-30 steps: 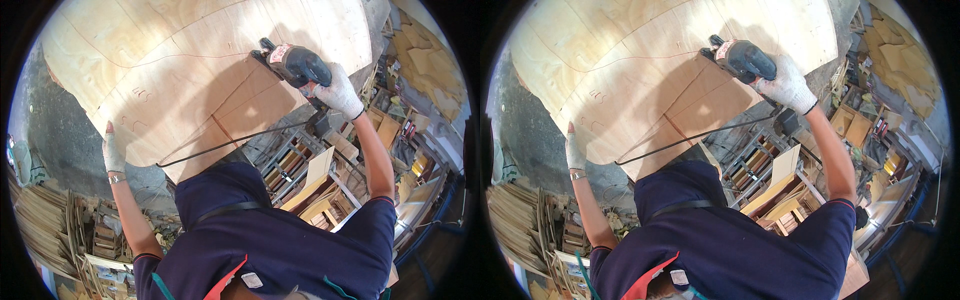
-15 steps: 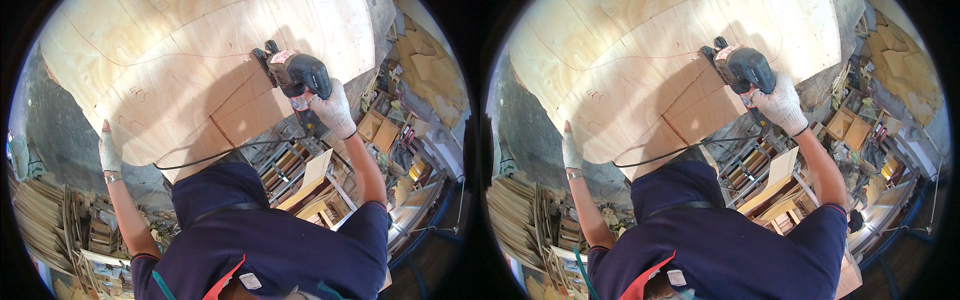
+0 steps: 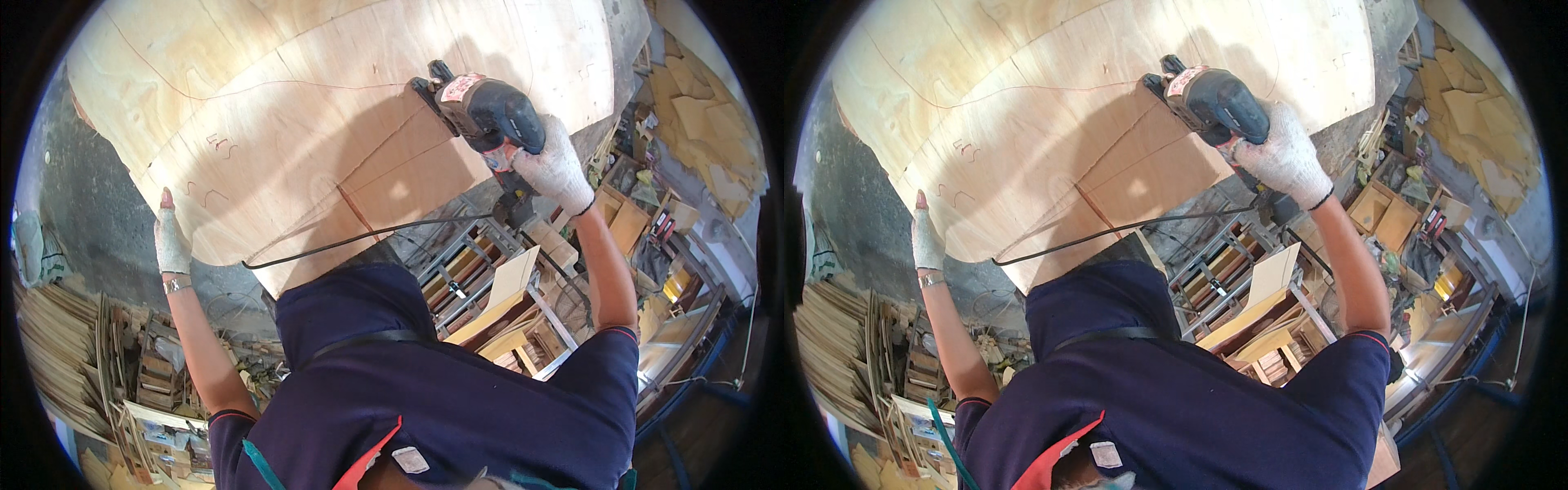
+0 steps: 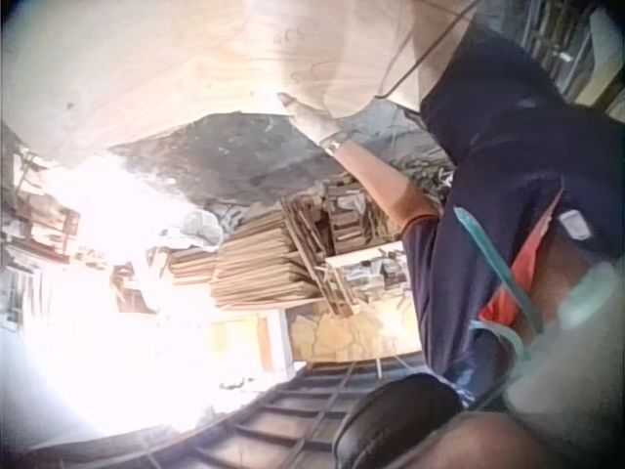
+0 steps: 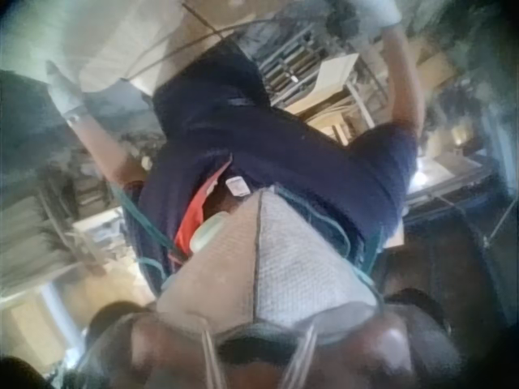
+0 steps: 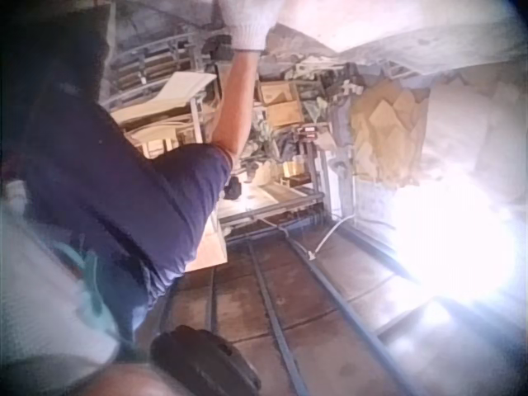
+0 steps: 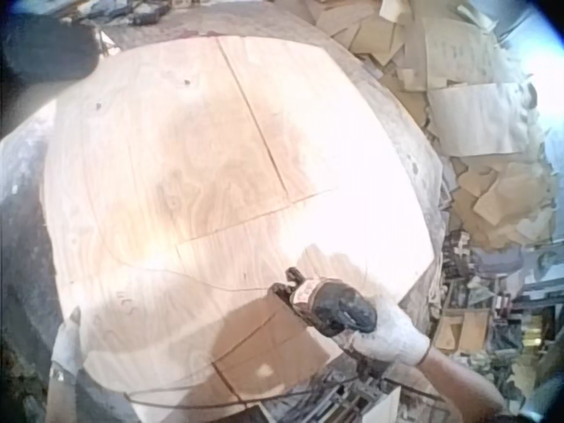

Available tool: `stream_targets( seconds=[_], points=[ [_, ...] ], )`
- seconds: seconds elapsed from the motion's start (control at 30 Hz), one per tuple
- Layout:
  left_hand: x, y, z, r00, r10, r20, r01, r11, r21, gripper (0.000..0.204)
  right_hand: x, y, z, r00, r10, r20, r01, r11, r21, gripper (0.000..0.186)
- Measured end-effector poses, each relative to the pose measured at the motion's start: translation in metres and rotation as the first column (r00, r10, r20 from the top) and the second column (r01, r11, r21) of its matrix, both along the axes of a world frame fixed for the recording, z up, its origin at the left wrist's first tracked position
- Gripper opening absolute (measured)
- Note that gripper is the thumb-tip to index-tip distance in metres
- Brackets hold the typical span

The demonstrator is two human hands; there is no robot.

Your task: The person uses a jigsaw to cut a curved shape out of a large sheet of plywood. They guide the tool along a marked line, repositioning the wood as needed, and remove the cut piece at the end.

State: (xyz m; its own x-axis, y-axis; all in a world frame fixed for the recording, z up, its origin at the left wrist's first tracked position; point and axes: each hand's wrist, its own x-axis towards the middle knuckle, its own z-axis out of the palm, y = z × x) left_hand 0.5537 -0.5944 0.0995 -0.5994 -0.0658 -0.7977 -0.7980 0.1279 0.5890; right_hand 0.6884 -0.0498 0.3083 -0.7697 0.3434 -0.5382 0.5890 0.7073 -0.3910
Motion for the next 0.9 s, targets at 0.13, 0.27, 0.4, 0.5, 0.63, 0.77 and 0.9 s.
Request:
stream_targets(
  seconds=[0.13, 0.27, 0.4, 0.5, 0.63, 0.77, 0.9],
  points=[
    [-0.003, 0.006, 0.004, 1.000, 0.015, 0.023, -0.015, 1.000, 0.014, 0.085, 0.017, -0.007, -0.011, 0.991, -0.136, 0.004, 0.136, 0.989, -0.051, 0.027],
    [-0.002, 0.003, 0.006, 1.000, -0.011, 0.009, 0.011, 0.999, -0.036, 0.089, 0.012, -0.014, -0.008, 0.988, -0.156, 0.018, 0.156, 0.988, -0.015, 0.027],
    [-0.003, 0.004, 0.005, 0.999, -0.054, 0.007, 0.054, 0.997, -0.061, 0.092, 0.015, -0.002, -0.011, 0.989, -0.140, 0.044, 0.141, 0.989, -0.033, 0.032],
    [-0.003, 0.011, 0.012, 0.999, -0.028, 0.026, 0.029, 0.998, -0.052, 0.092, 0.011, -0.001, -0.006, 0.997, -0.080, 0.024, 0.079, 0.997, 0.024, 0.035],
    [-0.002, -0.002, -0.001, 1.000, -0.025, -0.018, 0.022, 0.989, -0.147, 0.090, 0.005, 0.005, -0.004, 1.000, 0.014, 0.016, -0.015, 0.999, 0.037, 0.039],
    [-0.002, 0.010, 0.007, 0.999, -0.038, -0.012, 0.037, 0.999, -0.038, 0.088, 0.003, 0.014, -0.001, 0.995, 0.094, 0.039, -0.096, 0.993, 0.069, 0.042],
    [-0.003, 0.012, 0.016, 1.000, 0.009, 0.015, -0.008, 1.000, -0.023, 0.087, -0.004, 0.015, 0.000, 0.990, 0.130, 0.061, -0.130, 0.991, 0.005, 0.042]
  ],
)
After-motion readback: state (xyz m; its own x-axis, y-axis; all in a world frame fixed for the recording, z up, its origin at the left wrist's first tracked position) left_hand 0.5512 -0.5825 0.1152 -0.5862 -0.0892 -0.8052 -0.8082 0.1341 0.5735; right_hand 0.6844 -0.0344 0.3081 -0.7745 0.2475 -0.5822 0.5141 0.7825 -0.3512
